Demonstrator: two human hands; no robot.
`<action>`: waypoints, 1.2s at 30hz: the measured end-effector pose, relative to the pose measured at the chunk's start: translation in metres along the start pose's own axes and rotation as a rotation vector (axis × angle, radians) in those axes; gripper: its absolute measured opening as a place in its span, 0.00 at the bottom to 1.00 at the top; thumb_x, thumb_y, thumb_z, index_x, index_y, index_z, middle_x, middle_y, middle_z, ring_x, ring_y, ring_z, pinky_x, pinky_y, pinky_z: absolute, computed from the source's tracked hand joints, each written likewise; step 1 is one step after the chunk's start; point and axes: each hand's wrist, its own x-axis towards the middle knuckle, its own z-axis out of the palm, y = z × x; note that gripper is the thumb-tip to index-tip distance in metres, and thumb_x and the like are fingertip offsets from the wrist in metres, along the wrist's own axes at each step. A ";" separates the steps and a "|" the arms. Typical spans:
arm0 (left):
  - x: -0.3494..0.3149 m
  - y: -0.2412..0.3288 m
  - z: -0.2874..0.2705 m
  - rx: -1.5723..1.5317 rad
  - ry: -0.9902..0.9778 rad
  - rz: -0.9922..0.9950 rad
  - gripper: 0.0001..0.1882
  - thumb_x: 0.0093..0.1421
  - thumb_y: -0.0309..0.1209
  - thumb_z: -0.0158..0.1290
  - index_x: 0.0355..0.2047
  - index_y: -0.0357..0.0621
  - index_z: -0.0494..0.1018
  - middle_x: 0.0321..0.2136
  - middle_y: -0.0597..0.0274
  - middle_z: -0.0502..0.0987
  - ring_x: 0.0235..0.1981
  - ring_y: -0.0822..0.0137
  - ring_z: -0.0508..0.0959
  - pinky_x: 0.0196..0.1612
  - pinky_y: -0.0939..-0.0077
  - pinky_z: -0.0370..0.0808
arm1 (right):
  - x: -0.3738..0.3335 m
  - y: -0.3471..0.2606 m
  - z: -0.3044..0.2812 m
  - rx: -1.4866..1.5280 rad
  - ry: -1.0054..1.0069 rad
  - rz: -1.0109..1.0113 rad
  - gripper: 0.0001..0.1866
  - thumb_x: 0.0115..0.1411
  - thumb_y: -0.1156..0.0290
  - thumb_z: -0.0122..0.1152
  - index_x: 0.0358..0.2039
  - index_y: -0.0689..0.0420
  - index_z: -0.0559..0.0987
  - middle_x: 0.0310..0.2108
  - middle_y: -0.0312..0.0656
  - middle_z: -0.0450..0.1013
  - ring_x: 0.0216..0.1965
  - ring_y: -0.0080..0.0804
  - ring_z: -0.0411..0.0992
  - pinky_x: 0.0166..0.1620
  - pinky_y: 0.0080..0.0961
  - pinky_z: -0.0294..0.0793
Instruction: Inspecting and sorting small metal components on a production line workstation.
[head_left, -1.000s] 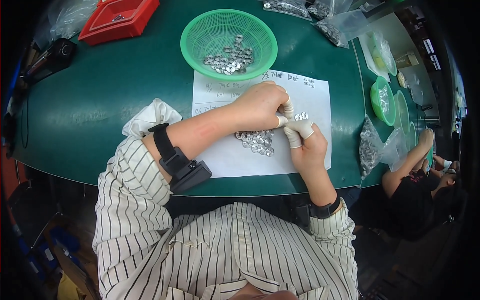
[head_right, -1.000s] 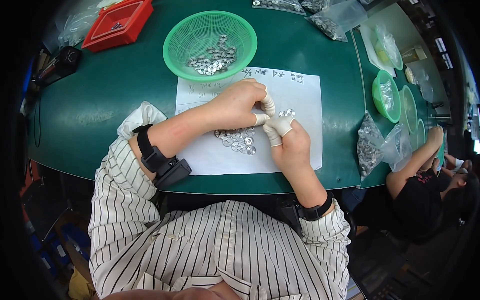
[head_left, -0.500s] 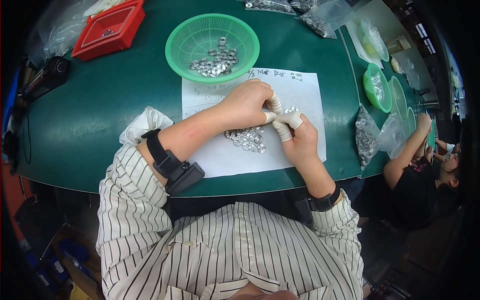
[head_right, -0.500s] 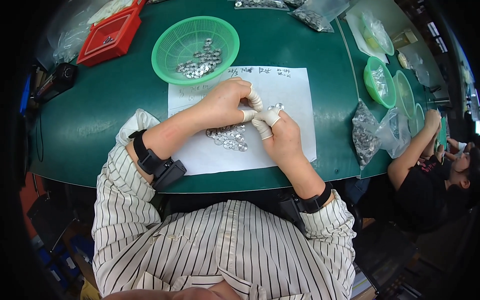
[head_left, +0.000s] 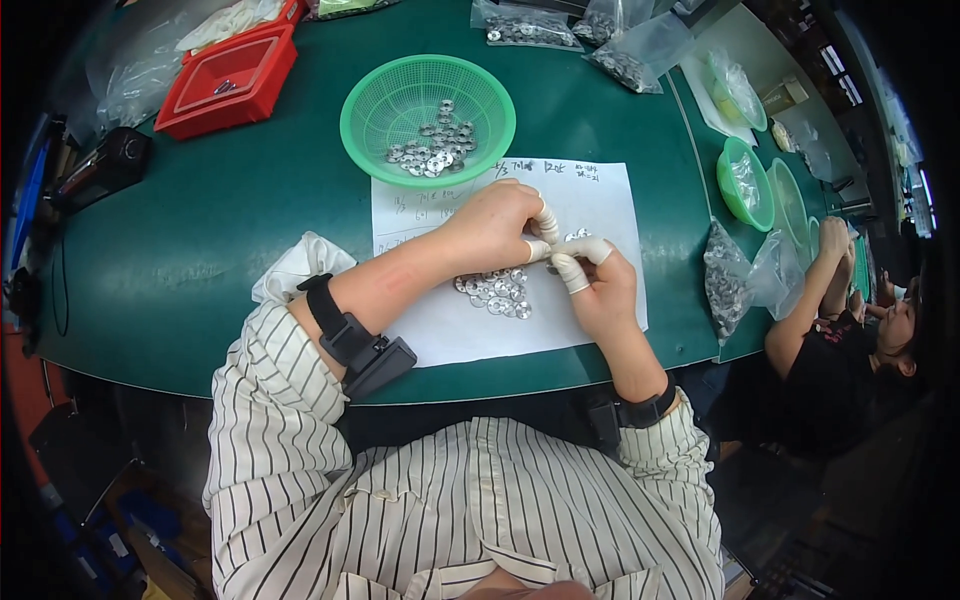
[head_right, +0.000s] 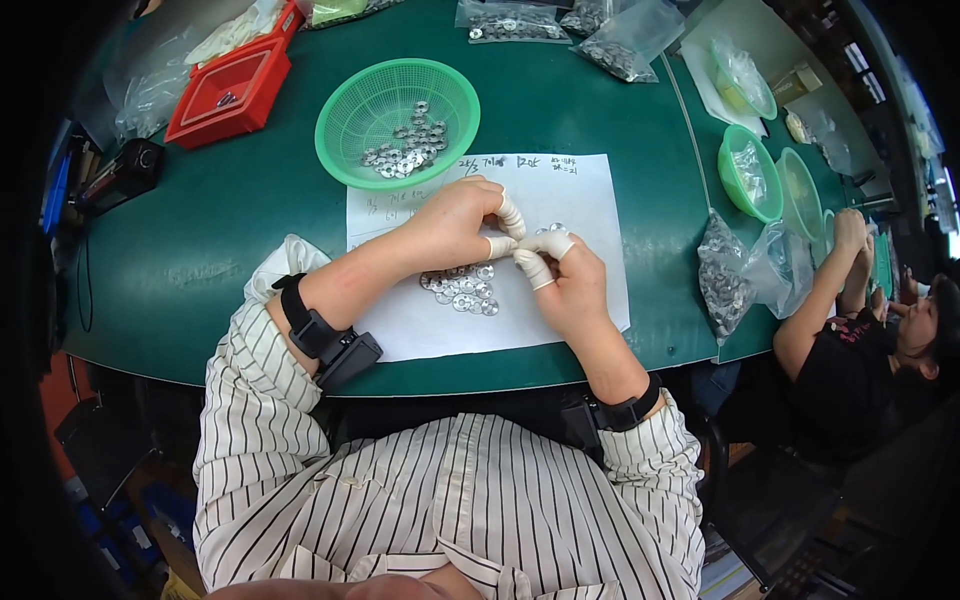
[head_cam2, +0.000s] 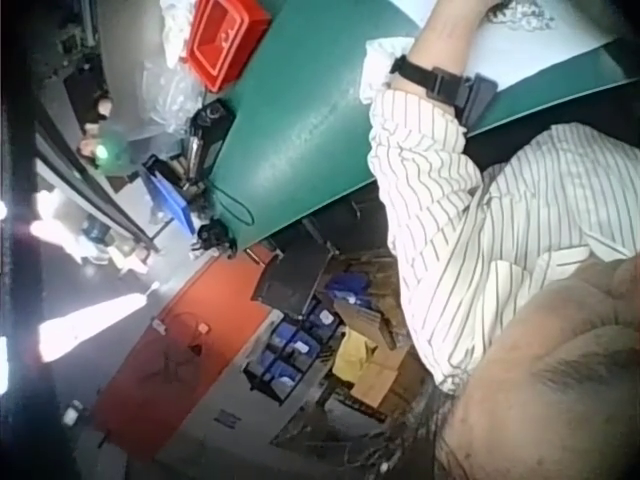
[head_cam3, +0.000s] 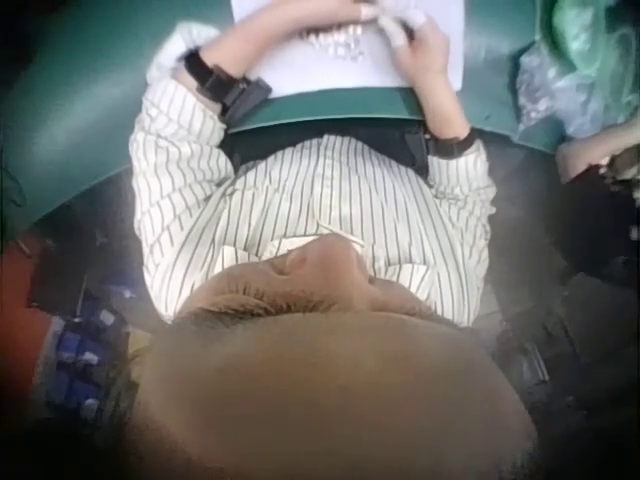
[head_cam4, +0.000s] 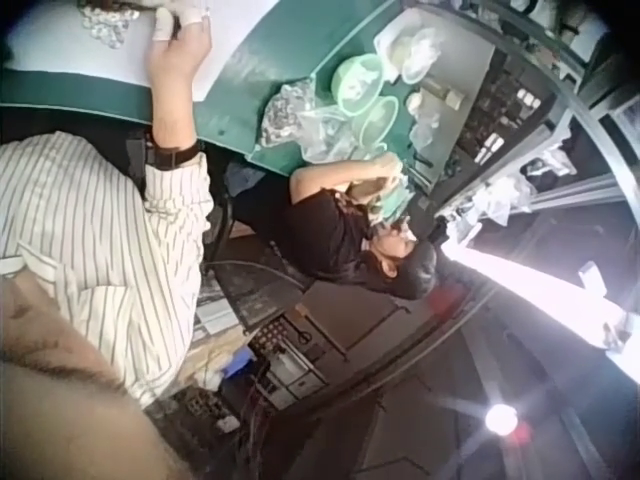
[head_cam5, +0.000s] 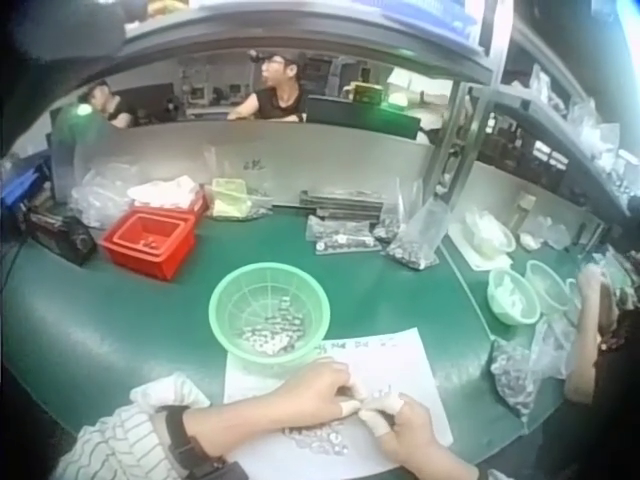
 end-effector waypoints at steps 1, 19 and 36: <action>0.000 0.000 -0.001 0.013 -0.012 0.000 0.07 0.45 0.29 0.62 0.26 0.44 0.77 0.26 0.62 0.77 0.34 0.62 0.74 0.38 0.70 0.72 | 0.000 0.000 -0.001 -0.001 -0.006 -0.002 0.04 0.57 0.75 0.61 0.32 0.59 0.75 0.29 0.37 0.73 0.25 0.22 0.69 0.29 0.18 0.69; 0.003 0.018 0.003 0.120 -0.022 -0.138 0.09 0.47 0.33 0.62 0.26 0.43 0.77 0.25 0.62 0.74 0.36 0.64 0.73 0.38 0.72 0.71 | 0.008 -0.006 -0.011 0.408 0.222 0.258 0.05 0.60 0.74 0.57 0.36 0.59 0.73 0.29 0.34 0.72 0.23 0.15 0.63 0.25 0.11 0.60; 0.003 0.008 -0.003 0.117 -0.107 0.059 0.12 0.42 0.30 0.66 0.26 0.44 0.75 0.27 0.63 0.74 0.33 0.63 0.73 0.37 0.73 0.71 | 0.008 0.002 -0.014 0.327 0.161 0.198 0.04 0.59 0.76 0.58 0.34 0.60 0.74 0.29 0.32 0.72 0.30 0.15 0.69 0.34 0.14 0.69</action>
